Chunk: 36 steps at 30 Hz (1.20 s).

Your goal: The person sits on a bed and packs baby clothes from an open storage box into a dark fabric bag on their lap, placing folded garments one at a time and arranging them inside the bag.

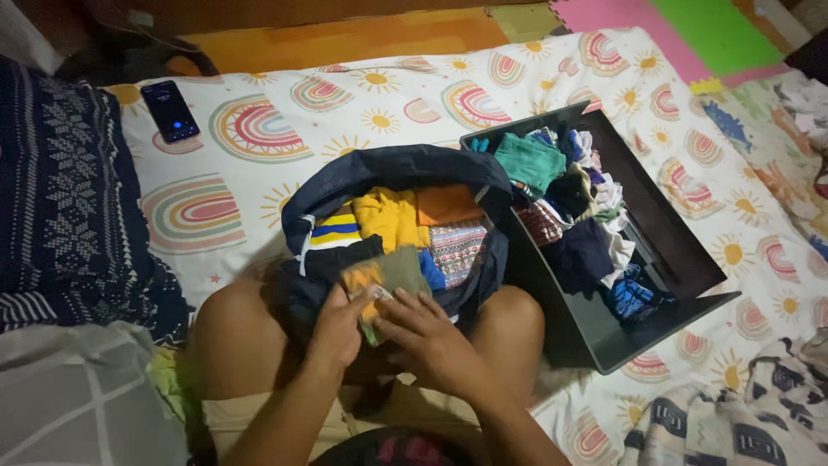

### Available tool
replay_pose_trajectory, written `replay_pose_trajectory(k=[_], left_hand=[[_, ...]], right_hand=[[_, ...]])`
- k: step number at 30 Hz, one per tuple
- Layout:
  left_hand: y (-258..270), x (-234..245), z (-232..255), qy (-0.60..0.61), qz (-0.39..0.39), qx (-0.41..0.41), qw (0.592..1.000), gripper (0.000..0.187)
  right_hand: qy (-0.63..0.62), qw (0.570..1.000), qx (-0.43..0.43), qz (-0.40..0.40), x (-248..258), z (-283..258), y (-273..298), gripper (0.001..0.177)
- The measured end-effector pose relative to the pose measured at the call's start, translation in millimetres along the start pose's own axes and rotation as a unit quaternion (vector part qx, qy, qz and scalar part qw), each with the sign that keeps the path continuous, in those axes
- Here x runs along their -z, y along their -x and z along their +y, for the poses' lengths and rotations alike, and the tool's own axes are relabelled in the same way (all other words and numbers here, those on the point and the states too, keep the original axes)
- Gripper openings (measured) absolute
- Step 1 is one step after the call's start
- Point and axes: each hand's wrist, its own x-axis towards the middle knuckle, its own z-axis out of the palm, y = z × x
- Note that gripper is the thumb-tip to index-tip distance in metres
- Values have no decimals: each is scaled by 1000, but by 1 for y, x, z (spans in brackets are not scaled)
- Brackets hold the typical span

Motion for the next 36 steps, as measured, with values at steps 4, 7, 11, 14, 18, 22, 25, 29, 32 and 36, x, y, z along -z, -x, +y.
replay_pose_trajectory(k=[4,7,11,14,18,22,25,29,32,36], left_hand=[[-23,-8,12,-17,10,-95,995,43],[-43,-21,14,-7,-31,-112,993,49],[-53,-39,0,-192,-14,-99,976,71],[-31,-40,-7,-526,-33,-246,813,88],[11,-44,0,-633,-55,-374,676,77],[5,-63,2,-676,-176,-364,615,59],[-21,-73,-9,-732,-395,-288,474,47],[-57,-66,-31,-732,-463,-290,407,60],[-76,-45,-34,-772,-442,-277,364,60],[-76,-18,-34,-776,-403,-281,396,60]], right_hand=[[-42,988,-145,46,-14,29,21,60],[63,985,-158,-20,-25,59,42,59],[91,986,-135,-22,-38,88,77,28],[35,986,-160,-27,-34,101,102,24],[-19,985,-173,2,-27,101,109,34],[-80,966,-240,56,-20,87,90,29],[165,979,-88,75,-19,69,78,43],[157,970,-134,129,-28,60,65,31],[135,972,-146,126,-30,69,67,29],[101,982,-119,109,-31,84,84,33]])
